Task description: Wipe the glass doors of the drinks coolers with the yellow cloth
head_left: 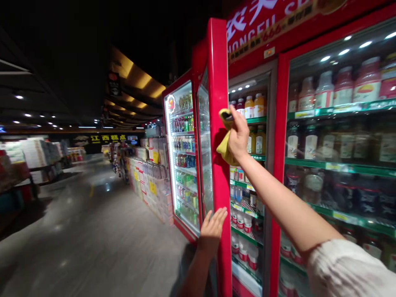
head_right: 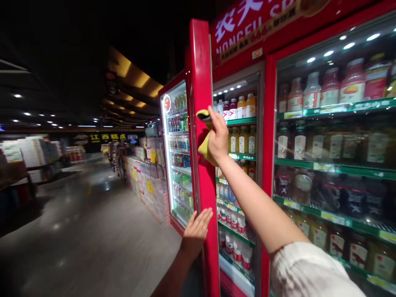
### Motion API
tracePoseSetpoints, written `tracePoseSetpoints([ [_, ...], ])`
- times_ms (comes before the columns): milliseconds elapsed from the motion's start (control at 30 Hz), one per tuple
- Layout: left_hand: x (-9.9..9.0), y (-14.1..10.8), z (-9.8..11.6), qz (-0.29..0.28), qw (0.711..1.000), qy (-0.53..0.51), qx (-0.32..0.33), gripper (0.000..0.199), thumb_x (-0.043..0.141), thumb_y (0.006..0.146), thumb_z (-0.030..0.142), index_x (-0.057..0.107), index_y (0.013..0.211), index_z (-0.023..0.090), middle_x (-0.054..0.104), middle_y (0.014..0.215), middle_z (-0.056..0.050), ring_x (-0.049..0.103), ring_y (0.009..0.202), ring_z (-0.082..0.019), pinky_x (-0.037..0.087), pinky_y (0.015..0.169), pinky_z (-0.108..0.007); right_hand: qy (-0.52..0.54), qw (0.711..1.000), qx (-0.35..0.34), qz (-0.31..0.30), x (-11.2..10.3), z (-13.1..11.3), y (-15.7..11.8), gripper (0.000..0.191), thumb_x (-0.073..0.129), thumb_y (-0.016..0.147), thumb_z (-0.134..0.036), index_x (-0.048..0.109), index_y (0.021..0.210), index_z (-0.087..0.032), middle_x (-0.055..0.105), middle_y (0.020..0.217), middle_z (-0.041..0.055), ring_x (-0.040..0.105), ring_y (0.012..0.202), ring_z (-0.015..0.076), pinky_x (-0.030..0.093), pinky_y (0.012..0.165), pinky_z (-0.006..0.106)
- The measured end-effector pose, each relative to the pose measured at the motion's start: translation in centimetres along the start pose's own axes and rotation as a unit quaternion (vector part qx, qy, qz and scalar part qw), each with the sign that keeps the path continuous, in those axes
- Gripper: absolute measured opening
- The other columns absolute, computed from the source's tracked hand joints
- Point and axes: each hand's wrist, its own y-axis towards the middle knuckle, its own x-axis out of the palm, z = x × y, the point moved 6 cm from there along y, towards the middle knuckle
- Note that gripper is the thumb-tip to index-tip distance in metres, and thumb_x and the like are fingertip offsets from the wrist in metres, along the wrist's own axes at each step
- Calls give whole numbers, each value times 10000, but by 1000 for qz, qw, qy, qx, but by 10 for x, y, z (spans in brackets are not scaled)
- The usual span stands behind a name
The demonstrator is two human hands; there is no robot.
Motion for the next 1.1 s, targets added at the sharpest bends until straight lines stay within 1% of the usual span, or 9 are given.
tracePoseSetpoints([
  [133,2,-1,-3,19,1000,10,17,575,420,931,117,480,1497,200,362,1617,37,222,1546,-104,170,1317,-359,-21,967,75,241,-3,27,46,592,249,1006,-220,240,1598,-212,439,1479,149,413,1451,273,369,1177,578],
  [200,3,0,-6,19,999,19,23,593,438,913,150,483,1497,243,378,1606,76,192,1545,-81,213,1308,-306,-43,950,120,286,6,30,47,533,303,1014,-278,343,1532,-159,487,1383,183,459,1395,294,391,1151,580],
  [333,7,1,-11,20,998,43,36,607,461,876,241,503,1474,333,409,1564,158,195,1516,-22,470,1161,-204,-113,976,109,150,31,11,28,365,384,996,-257,630,1261,-209,614,1191,138,572,1225,276,452,1089,506],
  [467,4,2,-15,20,999,20,18,656,488,840,239,477,1490,330,453,1527,141,267,1489,-44,598,1053,-273,-157,986,60,-12,38,-10,-6,363,427,1013,-267,642,1305,-277,613,1387,81,527,1323,259,439,1104,463],
  [633,-5,4,-14,-3,999,-51,-3,682,448,883,188,379,1545,336,475,1516,115,458,1411,-121,619,1038,-328,-180,974,83,-114,31,-19,-57,474,364,1042,-285,480,1500,-315,438,1606,53,289,1537,258,346,1187,524],
  [767,-24,12,-19,6,997,-81,7,692,406,910,120,337,1565,330,493,1523,77,489,1403,-152,500,1175,-347,-155,971,115,-143,35,-19,-74,532,325,1032,-233,416,1545,-345,368,1650,22,192,1575,245,272,1229,567],
  [900,-55,56,-39,57,996,-67,23,728,413,912,84,204,1608,127,391,1607,-81,342,1506,-205,295,1281,-409,-115,973,148,-137,39,-15,-69,540,305,1039,-267,376,1560,-390,286,1686,-22,98,1595,244,138,1253,630],
  [967,-67,91,-62,73,995,-44,-48,765,462,947,145,100,1615,61,279,1647,-160,224,1548,-243,288,1271,-430,-77,970,166,-160,40,-12,-67,530,310,1043,-326,358,1565,-401,216,1706,-40,33,1600,250,34,1249,659],
  [1100,-72,164,-93,24,997,-31,-64,1042,634,922,383,-70,1604,30,99,1668,-248,69,1567,-303,244,1269,-498,61,951,241,-186,34,-4,-66,536,311,1040,-479,362,1565,-384,90,1719,-60,-92,1592,254,-131,1210,678],
])
